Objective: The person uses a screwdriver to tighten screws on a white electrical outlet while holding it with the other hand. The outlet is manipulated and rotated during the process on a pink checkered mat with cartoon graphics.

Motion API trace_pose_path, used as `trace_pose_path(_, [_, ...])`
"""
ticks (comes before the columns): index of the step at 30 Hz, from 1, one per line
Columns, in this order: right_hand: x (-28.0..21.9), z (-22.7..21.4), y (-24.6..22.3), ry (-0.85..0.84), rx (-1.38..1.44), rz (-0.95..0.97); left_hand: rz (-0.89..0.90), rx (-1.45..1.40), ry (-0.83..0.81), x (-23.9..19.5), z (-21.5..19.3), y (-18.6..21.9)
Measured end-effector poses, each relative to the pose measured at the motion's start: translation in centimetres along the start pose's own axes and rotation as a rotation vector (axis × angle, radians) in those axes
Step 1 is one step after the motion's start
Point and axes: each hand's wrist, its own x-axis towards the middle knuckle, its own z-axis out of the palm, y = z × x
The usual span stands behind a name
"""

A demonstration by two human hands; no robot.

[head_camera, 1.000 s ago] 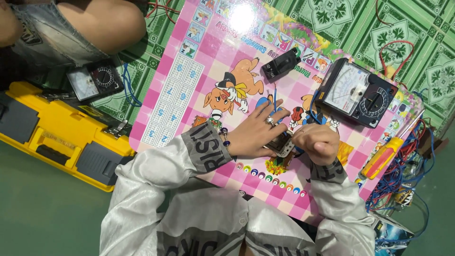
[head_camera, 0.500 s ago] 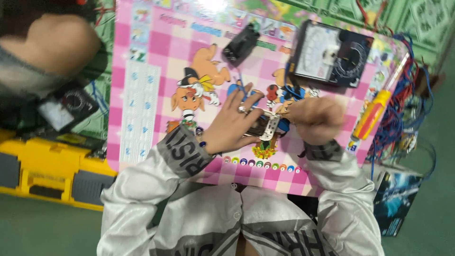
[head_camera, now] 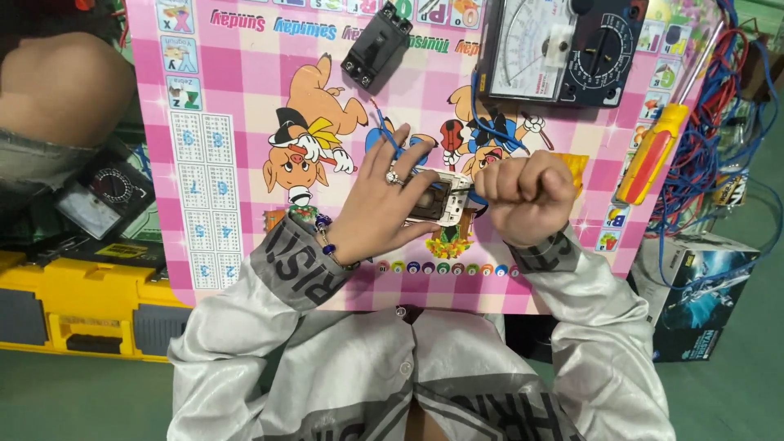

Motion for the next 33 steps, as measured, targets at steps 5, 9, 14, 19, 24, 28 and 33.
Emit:
trace_pose_path(5, [0.0,0.0,0.9,-0.022,-0.029,-0.064,-0.007,-0.014,-0.005,0.0,0.0,0.1])
trace_pose_path(9, [0.0,-0.1,1.3,-0.047,-0.061,-0.121,-0.002,-0.01,-0.004,0.0,0.0,0.0])
trace_pose_path(14, [-0.1,-0.3,1.8,-0.049,-0.069,-0.173,-0.004,-0.014,-0.005,0.0,0.1,-0.1])
trace_pose_path(19, [0.2,-0.1,1.6,-0.071,-0.074,-0.197,-0.012,-0.019,-0.013,0.0,0.1,0.0])
trace_pose_path(24, [0.8,-0.1,0.9,-0.068,-0.093,-0.187,-0.01,-0.018,-0.014,0.0,0.1,0.0])
trace_pose_path(28, [0.5,-0.2,1.4,-0.056,-0.109,-0.194,-0.01,-0.017,-0.012,0.0,0.1,0.0])
trace_pose_path(33, [0.0,-0.4,1.4,-0.064,-0.133,-0.169,-0.011,-0.014,-0.018,0.0,0.1,0.0])
